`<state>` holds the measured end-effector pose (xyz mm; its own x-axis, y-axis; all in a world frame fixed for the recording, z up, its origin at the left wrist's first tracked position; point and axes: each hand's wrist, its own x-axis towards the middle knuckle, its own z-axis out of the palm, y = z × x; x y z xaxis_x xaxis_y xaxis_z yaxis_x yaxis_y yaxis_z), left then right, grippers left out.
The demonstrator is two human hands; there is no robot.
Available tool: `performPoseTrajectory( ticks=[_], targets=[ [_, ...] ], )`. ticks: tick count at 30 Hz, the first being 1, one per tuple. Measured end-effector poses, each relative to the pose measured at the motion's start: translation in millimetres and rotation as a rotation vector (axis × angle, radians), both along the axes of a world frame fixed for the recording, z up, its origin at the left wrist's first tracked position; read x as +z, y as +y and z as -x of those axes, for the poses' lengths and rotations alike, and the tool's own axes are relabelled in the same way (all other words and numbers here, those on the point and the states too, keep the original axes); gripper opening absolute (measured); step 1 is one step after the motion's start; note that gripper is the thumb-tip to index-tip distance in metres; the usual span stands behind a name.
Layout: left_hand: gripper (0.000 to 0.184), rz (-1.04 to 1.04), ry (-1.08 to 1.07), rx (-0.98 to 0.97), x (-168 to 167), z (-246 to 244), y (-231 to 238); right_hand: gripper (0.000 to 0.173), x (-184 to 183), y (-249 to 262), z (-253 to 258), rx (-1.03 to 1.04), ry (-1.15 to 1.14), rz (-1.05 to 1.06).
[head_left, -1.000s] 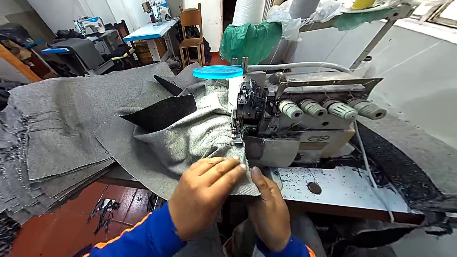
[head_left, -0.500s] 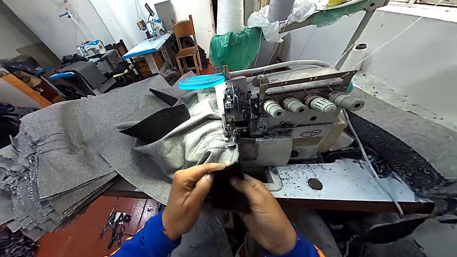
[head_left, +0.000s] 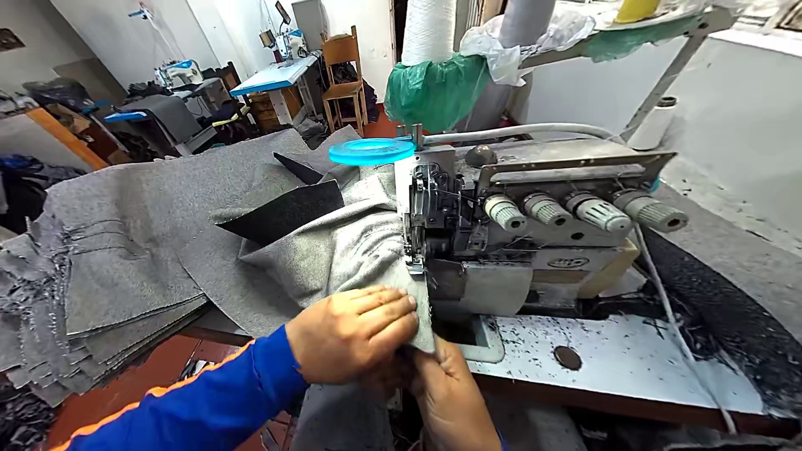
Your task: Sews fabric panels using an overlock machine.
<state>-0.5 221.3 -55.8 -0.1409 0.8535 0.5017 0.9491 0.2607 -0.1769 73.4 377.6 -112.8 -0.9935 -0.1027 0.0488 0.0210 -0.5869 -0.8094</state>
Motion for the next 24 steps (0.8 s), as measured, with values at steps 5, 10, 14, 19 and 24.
performPoseTrajectory(
  ticks=[5, 10, 14, 19, 24],
  targets=[
    [0.019, 0.103, 0.076, -0.012, 8, 22, -2, 0.036, -5, 2, 19, 0.028, 0.074, -0.06],
    [0.023, 0.102, 0.131, 0.04, 0, 33, -9, 0.034, -20, -3, 9, 0.147, 0.219, -0.361],
    [0.029, -0.087, 0.038, 0.279, -38, 16, -40, 0.033, -37, 11, 5, -0.275, 0.459, -0.834],
    [0.076, -0.316, -0.133, 0.874, -96, 74, -70, 0.035, -75, 51, 18, -0.666, 0.71, -1.524],
    [0.071, -0.276, -0.086, 0.81, -73, 221, -23, 0.03, -97, 44, 19, -0.843, 0.776, -1.793]
  ],
)
